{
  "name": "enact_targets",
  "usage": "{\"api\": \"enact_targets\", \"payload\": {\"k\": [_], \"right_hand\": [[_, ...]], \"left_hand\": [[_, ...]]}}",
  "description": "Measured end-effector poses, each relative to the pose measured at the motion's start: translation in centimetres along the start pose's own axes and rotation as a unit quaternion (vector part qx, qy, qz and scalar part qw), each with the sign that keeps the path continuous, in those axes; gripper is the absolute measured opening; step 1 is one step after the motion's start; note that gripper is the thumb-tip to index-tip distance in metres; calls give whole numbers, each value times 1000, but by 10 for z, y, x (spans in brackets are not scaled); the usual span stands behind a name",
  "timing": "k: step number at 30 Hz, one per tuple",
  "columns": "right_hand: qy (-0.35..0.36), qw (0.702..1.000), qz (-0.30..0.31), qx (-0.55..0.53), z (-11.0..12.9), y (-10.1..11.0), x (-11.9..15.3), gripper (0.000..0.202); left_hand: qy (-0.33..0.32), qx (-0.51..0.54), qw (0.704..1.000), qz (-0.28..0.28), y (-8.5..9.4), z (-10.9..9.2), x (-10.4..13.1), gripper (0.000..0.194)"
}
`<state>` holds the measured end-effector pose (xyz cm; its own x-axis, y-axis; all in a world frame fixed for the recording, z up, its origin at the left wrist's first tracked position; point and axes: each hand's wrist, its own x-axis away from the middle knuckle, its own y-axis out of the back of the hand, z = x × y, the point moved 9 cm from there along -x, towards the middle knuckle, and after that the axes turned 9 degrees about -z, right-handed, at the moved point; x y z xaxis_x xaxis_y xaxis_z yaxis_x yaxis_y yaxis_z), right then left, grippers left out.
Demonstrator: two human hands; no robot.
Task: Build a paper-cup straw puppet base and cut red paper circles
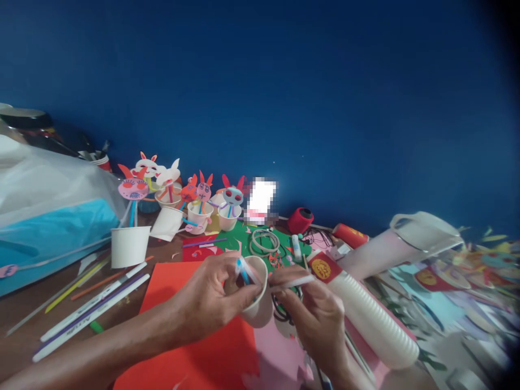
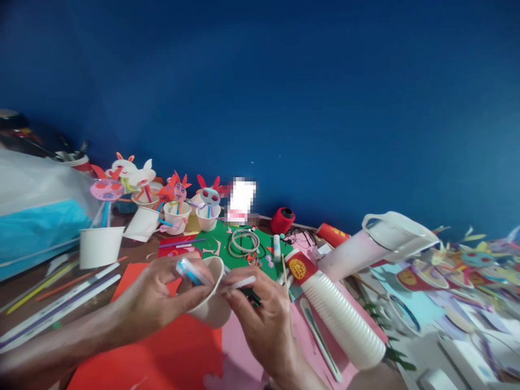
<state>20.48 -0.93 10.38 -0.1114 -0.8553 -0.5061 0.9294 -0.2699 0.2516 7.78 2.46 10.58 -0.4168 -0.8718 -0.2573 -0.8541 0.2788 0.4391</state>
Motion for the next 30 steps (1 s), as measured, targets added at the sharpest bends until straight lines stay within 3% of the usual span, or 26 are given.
{"api": "enact_targets", "payload": {"k": [8, 15, 24, 30], "right_hand": [[74, 991, 59, 90, 12, -11, 1, 17], [69, 987, 94, 110, 11, -16, 1, 23], [62, 979, 111, 159, 10, -12, -1, 21], [-12, 989, 48, 138, 1, -1, 0, 31]], "left_hand": [[58, 94, 993, 46, -16, 9, 3, 10], [88, 96, 980, 152, -17, 16, 1, 16], [85, 111, 984, 110, -10, 22, -9, 32], [54, 70, 986, 144, -13, 16, -6, 31]]}}
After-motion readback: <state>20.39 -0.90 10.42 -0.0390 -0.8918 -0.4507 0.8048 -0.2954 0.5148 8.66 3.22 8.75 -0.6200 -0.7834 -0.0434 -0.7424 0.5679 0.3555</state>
